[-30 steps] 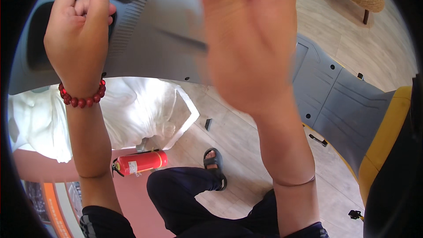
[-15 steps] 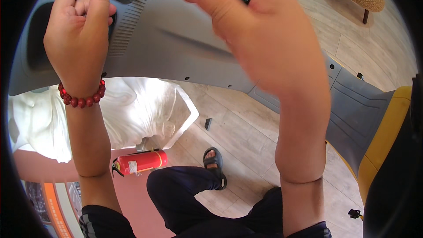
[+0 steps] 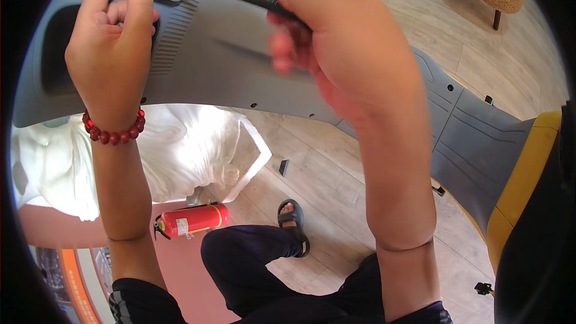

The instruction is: Using a tool to repair the body panel of a yellow motorcycle.

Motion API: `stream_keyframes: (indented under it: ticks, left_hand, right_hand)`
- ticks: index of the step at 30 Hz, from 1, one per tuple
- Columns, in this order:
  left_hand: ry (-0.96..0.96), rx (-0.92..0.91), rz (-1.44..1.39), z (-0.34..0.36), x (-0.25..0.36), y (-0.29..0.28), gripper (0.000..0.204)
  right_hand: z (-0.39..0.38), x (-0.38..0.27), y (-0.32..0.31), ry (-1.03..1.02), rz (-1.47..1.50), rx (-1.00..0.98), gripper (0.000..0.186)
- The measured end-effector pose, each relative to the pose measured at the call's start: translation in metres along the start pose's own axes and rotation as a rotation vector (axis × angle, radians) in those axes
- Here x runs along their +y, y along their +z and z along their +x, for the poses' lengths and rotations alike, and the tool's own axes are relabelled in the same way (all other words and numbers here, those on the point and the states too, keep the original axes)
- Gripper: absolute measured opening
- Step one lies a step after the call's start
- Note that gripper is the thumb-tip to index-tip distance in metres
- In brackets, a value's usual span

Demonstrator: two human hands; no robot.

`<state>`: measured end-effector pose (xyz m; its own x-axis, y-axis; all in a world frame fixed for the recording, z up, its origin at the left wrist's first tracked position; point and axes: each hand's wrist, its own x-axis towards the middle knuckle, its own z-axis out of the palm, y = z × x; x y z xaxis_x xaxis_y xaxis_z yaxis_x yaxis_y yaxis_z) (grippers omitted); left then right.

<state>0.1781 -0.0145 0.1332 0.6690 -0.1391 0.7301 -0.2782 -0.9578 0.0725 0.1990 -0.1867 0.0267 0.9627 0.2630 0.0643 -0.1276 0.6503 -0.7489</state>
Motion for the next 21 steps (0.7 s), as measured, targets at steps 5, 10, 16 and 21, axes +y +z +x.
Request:
stream_keyframes:
  ticks: [5, 10, 16, 21]
  left_hand:
    - [-0.104, 0.039, -0.05, -0.001, 0.0, 0.003, 0.03]
    - [-0.06, 0.005, -0.042, 0.001, -0.002, 0.001, 0.03]
    - [-0.042, -0.014, -0.026, 0.001, 0.0, -0.001, 0.031]
    - [-0.049, 0.005, -0.053, 0.0, -0.003, 0.0, 0.033]
  right_hand:
    - [-0.018, -0.004, -0.002, -0.523, -0.759, -0.05, 0.022]
    - [-0.016, -0.005, 0.007, -0.571, -0.683, 0.051, 0.025]
    - [-0.015, -0.053, 0.021, 0.028, -0.398, 0.067, 0.032]
    - [-0.013, -0.069, 0.035, -0.003, -0.78, 0.227, 0.037]
